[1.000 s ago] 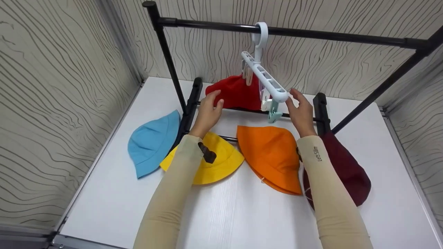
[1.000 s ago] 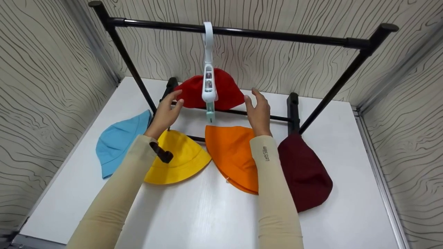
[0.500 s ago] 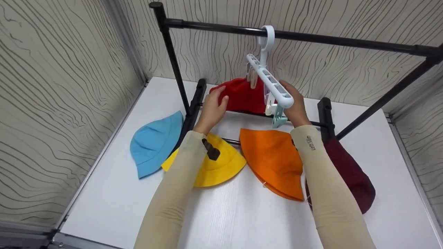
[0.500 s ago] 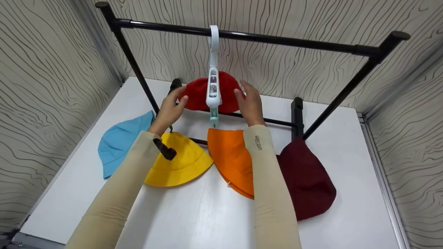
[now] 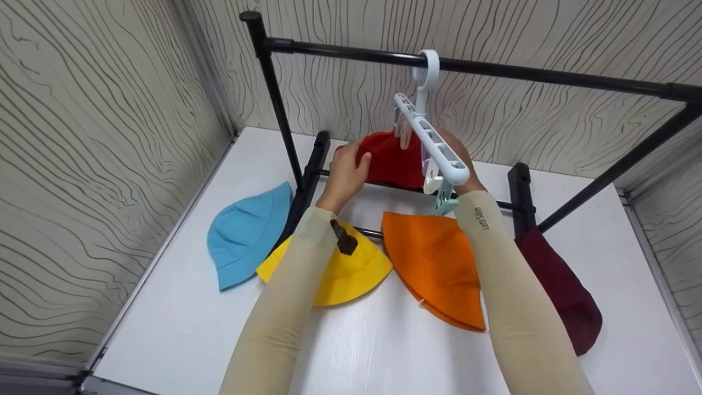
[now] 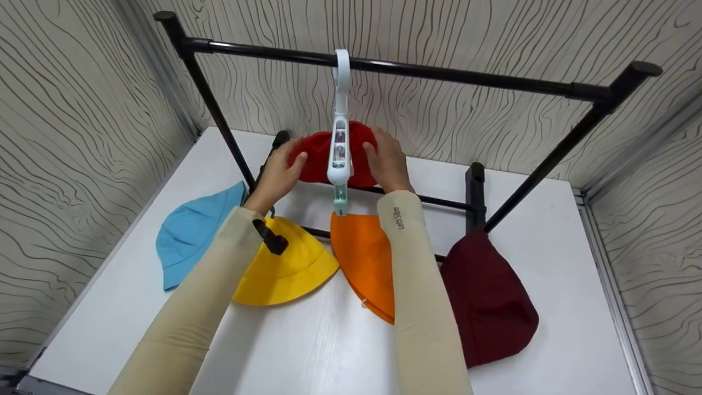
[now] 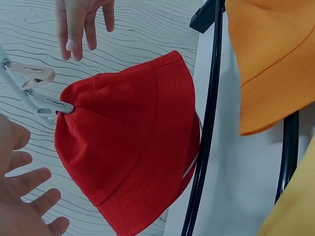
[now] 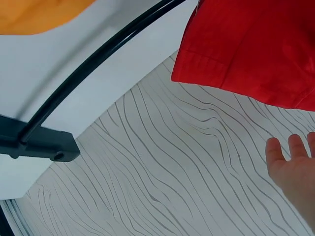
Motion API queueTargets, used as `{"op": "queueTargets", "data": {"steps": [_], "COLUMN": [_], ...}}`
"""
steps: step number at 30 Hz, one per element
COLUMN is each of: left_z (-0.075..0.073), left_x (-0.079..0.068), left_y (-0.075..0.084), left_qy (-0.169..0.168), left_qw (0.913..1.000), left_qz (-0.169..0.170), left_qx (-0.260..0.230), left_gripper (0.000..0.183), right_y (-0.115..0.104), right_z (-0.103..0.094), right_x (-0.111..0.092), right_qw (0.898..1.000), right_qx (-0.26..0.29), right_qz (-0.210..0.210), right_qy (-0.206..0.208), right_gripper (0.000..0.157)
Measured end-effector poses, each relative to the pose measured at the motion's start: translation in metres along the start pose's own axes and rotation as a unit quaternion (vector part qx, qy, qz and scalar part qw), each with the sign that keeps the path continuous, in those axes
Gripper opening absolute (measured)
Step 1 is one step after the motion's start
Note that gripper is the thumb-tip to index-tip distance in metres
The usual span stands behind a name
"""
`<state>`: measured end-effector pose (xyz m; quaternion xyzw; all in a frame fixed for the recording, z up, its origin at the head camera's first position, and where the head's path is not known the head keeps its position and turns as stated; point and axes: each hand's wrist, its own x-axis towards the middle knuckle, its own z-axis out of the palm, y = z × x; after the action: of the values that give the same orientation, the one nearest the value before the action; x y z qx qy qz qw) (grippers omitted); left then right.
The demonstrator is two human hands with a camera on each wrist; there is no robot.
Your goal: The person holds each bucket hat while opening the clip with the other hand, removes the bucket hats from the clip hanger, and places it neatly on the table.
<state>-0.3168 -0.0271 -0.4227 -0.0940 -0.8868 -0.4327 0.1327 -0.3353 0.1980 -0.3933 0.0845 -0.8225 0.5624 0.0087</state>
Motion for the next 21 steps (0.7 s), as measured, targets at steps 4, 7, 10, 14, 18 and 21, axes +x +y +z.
{"op": "queueTargets", "data": {"steps": [4, 7, 10, 14, 18, 21], "left_z": [-0.001, -0.002, -0.001, 0.000, 0.002, 0.003], "left_x": [0.002, 0.002, 0.001, -0.001, -0.001, -0.001], "left_y": [0.001, 0.001, 0.000, 0.000, 0.001, 0.002], "left_qy": [0.006, 0.001, -0.004, -0.001, -0.002, -0.003], "left_qw": [0.9999, 0.9998, 0.9998, 0.9997, 0.9999, 0.9999], "left_qz": [0.001, -0.006, -0.011, -0.012, -0.008, -0.006], "left_qx": [0.012, 0.016, 0.019, 0.020, 0.014, 0.009], "left_gripper": [0.042, 0.042, 0.042, 0.041, 0.040, 0.040], "right_y": [-0.016, -0.004, 0.017, -0.008, -0.041, -0.055], "right_z": [0.005, 0.009, 0.012, 0.016, 0.020, 0.024], "right_x": [-0.003, 0.001, 0.007, -0.010, -0.034, -0.035], "right_qw": [0.993, 0.982, 0.946, 0.915, 0.891, 0.866], "right_qx": [0.109, 0.140, 0.105, 0.175, 0.183, 0.206], "right_qz": [0.005, -0.110, -0.301, -0.346, -0.397, -0.432], "right_qy": [-0.055, -0.070, -0.053, -0.112, -0.117, -0.144], "right_gripper": [0.036, 0.032, 0.034, 0.028, 0.026, 0.018]}}
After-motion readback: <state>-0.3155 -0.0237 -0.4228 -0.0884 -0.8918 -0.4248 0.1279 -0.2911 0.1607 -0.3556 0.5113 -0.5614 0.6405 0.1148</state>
